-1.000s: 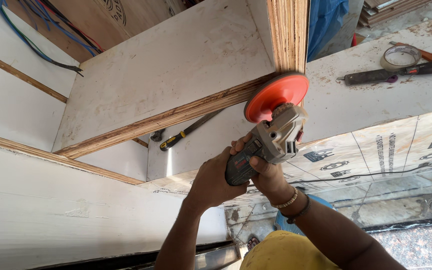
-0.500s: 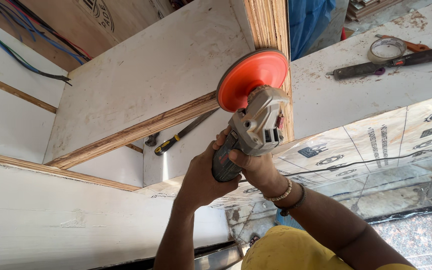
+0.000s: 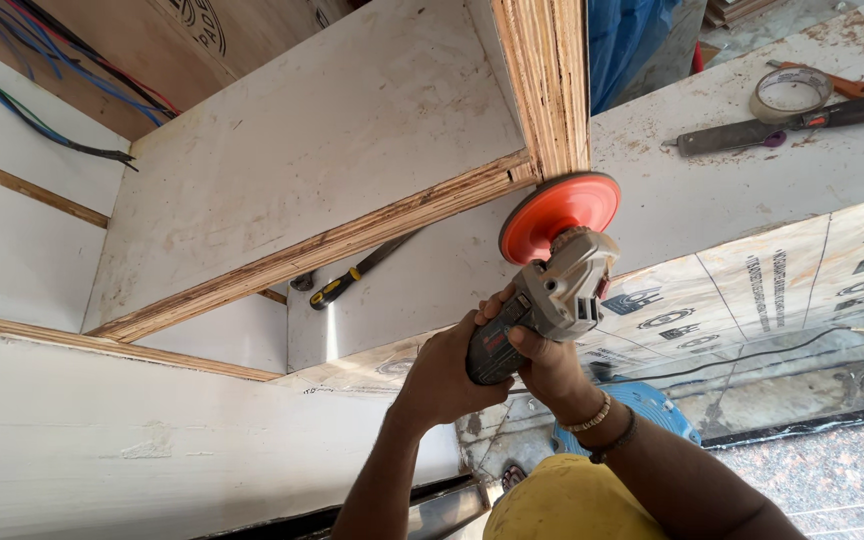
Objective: The person is using an angle grinder with a sanding disc to smooth the edges and corners of a wooden shelving unit.
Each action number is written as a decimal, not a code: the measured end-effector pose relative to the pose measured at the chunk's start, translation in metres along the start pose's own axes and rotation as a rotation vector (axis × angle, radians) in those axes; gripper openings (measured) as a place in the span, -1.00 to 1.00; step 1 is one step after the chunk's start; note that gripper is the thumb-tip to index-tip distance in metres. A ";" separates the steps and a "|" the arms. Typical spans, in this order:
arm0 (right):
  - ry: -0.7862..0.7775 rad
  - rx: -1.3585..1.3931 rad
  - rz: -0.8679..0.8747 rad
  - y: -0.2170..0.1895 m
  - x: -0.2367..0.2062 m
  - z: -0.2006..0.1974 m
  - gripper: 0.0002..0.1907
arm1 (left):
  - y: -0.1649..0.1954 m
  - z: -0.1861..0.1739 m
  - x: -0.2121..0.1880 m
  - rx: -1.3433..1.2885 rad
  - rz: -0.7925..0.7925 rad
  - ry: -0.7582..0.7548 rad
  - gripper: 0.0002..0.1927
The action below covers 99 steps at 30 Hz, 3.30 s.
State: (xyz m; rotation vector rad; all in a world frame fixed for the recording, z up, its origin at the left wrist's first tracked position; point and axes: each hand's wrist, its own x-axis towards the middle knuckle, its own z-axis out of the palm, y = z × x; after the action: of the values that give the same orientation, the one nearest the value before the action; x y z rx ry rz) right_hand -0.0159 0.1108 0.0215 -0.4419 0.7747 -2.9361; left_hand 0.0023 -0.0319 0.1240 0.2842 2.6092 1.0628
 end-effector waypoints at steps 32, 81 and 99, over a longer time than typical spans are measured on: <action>0.081 -0.067 0.142 0.000 -0.047 -0.058 -0.40 | -0.044 0.070 -0.005 -0.189 0.089 -0.049 -0.24; -0.327 -1.295 -0.384 -0.236 0.108 0.235 -0.49 | 0.166 -0.058 0.047 -0.853 1.005 0.136 -0.28; -0.502 -1.082 -0.429 -0.216 0.110 0.224 -0.59 | 0.148 -0.056 0.042 -0.860 0.981 0.099 -0.55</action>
State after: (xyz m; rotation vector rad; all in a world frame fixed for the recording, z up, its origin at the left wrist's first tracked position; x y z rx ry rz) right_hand -0.0550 0.1774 0.3424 -1.4528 2.3052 -2.1895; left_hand -0.0471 0.0482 0.2578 1.3466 1.7392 2.3785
